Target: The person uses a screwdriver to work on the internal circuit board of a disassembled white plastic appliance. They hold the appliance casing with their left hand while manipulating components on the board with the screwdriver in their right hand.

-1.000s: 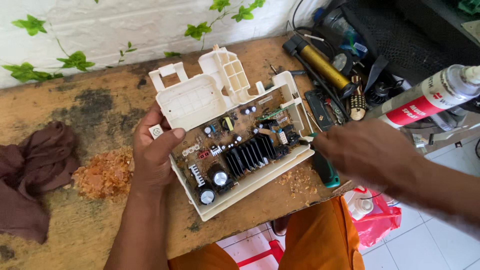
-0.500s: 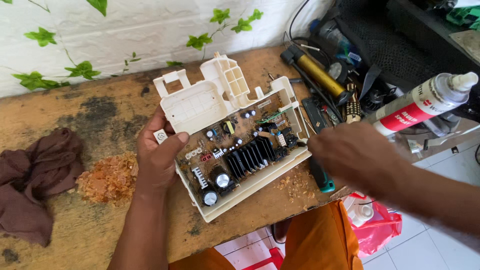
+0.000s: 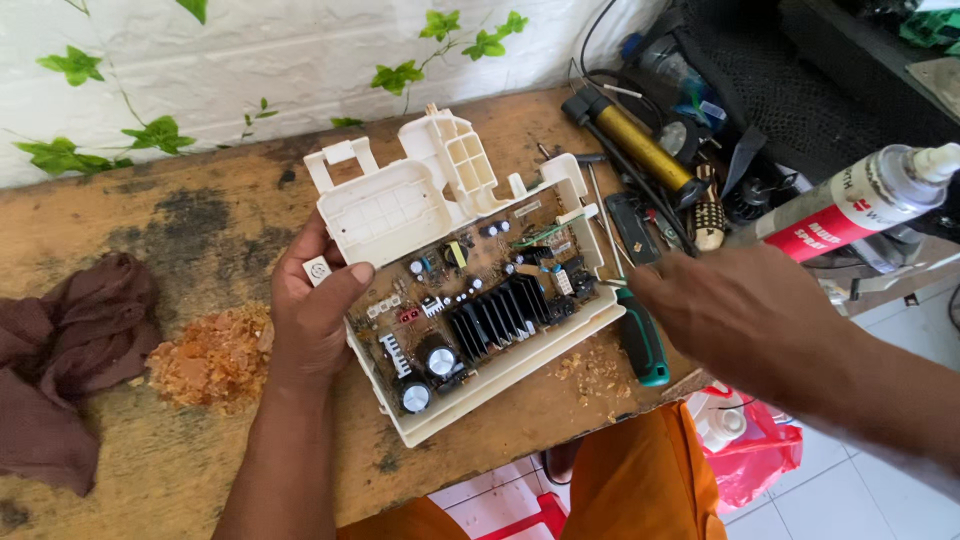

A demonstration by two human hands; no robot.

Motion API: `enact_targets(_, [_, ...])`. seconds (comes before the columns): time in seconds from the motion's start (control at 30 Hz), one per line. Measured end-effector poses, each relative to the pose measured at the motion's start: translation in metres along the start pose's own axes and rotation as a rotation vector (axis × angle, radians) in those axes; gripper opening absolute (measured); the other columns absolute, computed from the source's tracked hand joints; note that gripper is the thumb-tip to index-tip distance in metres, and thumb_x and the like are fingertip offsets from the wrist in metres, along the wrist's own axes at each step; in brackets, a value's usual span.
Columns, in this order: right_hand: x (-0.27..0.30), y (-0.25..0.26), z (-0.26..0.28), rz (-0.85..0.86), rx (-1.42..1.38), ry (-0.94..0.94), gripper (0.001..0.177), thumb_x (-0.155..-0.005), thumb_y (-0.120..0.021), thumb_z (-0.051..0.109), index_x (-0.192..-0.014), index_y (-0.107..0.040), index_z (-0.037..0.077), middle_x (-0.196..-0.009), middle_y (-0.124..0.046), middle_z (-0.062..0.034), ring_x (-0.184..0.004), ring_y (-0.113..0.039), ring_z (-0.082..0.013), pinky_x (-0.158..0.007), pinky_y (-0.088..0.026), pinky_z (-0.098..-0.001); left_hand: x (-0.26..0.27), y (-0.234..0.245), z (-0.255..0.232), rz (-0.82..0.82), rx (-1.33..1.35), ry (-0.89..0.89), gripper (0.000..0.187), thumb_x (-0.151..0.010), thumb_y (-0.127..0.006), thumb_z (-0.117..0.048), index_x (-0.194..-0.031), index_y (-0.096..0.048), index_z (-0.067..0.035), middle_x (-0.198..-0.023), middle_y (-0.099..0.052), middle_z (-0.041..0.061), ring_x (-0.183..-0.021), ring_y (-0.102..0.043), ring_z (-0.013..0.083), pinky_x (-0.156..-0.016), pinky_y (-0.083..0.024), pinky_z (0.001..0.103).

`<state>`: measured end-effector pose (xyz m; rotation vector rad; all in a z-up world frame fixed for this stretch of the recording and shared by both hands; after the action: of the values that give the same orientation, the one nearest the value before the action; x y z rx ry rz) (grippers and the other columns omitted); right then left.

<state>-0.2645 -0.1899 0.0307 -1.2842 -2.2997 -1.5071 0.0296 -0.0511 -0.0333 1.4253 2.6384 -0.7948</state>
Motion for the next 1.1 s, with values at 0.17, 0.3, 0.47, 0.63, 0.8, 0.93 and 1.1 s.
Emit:
enact_targets(0.17, [0.003, 0.013, -0.008, 0.028, -0.084, -0.057, 0.007, -0.107, -0.046, 0.028, -0.109, -0.046, 0.022, -0.074, -0.051, 0.0089, -0.056, -0.047, -0.0070, -0.044, -0.044, -0.0247, 0.001, 0.010, 0.006, -0.028, -0.023, 0.047, 0.080, -0.073, -0.078, -0.019, -0.147, -0.053, -0.002, -0.126, -0.069, 0.006, -0.112, -0.063, 0.0150, -0.096, -0.052, 0.029])
enact_targets(0.3, [-0.008, 0.030, 0.000, 0.026, -0.133, -0.083, 0.012, -0.109, -0.043, 0.017, -0.121, -0.046, 0.017, -0.063, -0.052, 0.0089, -0.048, -0.046, -0.0086, -0.041, -0.043, -0.0284, 0.002, 0.009, 0.005, 0.001, -0.075, 0.036, 0.084, -0.072, -0.079, -0.022, -0.150, -0.052, -0.004, -0.123, -0.068, 0.002, -0.105, -0.061, 0.0107, -0.091, -0.050, 0.026])
enact_targets(0.47, [-0.017, 0.028, 0.004, 0.048, -0.148, -0.117, 0.013, -0.108, -0.044, 0.022, -0.119, -0.048, 0.017, -0.070, -0.058, 0.0053, -0.054, -0.056, -0.0109, -0.046, -0.052, -0.0300, 0.001, 0.001, -0.006, 0.045, -0.030, 0.001, 0.082, -0.073, -0.079, -0.023, -0.147, -0.053, -0.002, -0.124, -0.068, 0.003, -0.106, -0.062, 0.0105, -0.092, -0.050, 0.025])
enact_targets(0.63, [-0.023, 0.011, -0.010, 0.053, -0.251, -0.106, 0.015, -0.104, -0.044, 0.022, -0.116, -0.051, 0.027, -0.074, -0.070, -0.0006, -0.060, -0.067, -0.0182, -0.050, -0.052, -0.0331, -0.001, 0.006, 0.000, 0.027, -0.088, 0.015, 0.081, -0.073, -0.075, -0.017, -0.149, -0.050, -0.002, -0.129, -0.069, 0.011, -0.116, -0.066, 0.0213, -0.097, -0.058, 0.034])
enact_targets(0.8, [-0.005, 0.025, -0.003, 0.347, -0.629, -0.298, 0.051, -0.106, -0.041, 0.027, -0.149, -0.039, 0.055, -0.108, -0.079, -0.0170, -0.081, -0.078, -0.0274, -0.073, -0.054, -0.0392, 0.000, 0.011, 0.008, 0.021, 0.010, 0.045, 0.082, -0.075, -0.076, -0.016, -0.152, -0.049, -0.006, -0.126, -0.069, 0.007, -0.107, -0.065, 0.0133, -0.085, -0.056, 0.027])
enact_targets(0.93, [-0.009, -0.030, -0.015, 0.262, -1.273, -0.296, 0.031, -0.104, -0.056, 0.014, -0.113, -0.084, 0.006, -0.096, -0.087, -0.0140, -0.075, -0.080, -0.0285, -0.068, -0.067, -0.0377, 0.003, 0.008, 0.000, 0.007, -0.050, 0.095, 0.078, -0.076, -0.073, -0.019, -0.151, -0.052, -0.009, -0.115, -0.069, 0.004, -0.099, -0.062, 0.0125, -0.077, -0.058, 0.028])
enact_targets(1.1, [0.008, -0.018, -0.011, -0.027, -1.547, 0.427, 0.069, -0.082, -0.069, 0.016, -0.149, -0.054, 0.019, -0.153, -0.074, -0.0041, -0.138, -0.075, -0.0213, -0.106, -0.066, -0.0473, 0.000, 0.012, 0.008, 0.010, -0.019, 0.076, 0.082, -0.075, -0.076, -0.019, -0.152, -0.050, -0.007, -0.125, -0.070, 0.006, -0.110, -0.065, 0.0160, -0.092, -0.054, 0.031])
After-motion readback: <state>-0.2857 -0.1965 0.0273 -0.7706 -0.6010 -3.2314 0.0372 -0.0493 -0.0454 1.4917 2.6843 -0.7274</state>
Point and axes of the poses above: each hand's wrist, its own x-axis away from the middle knuckle, its own y-axis out of the back of the hand, z = x × y, the point moved 7 cm from there along -x, towards the middle knuckle
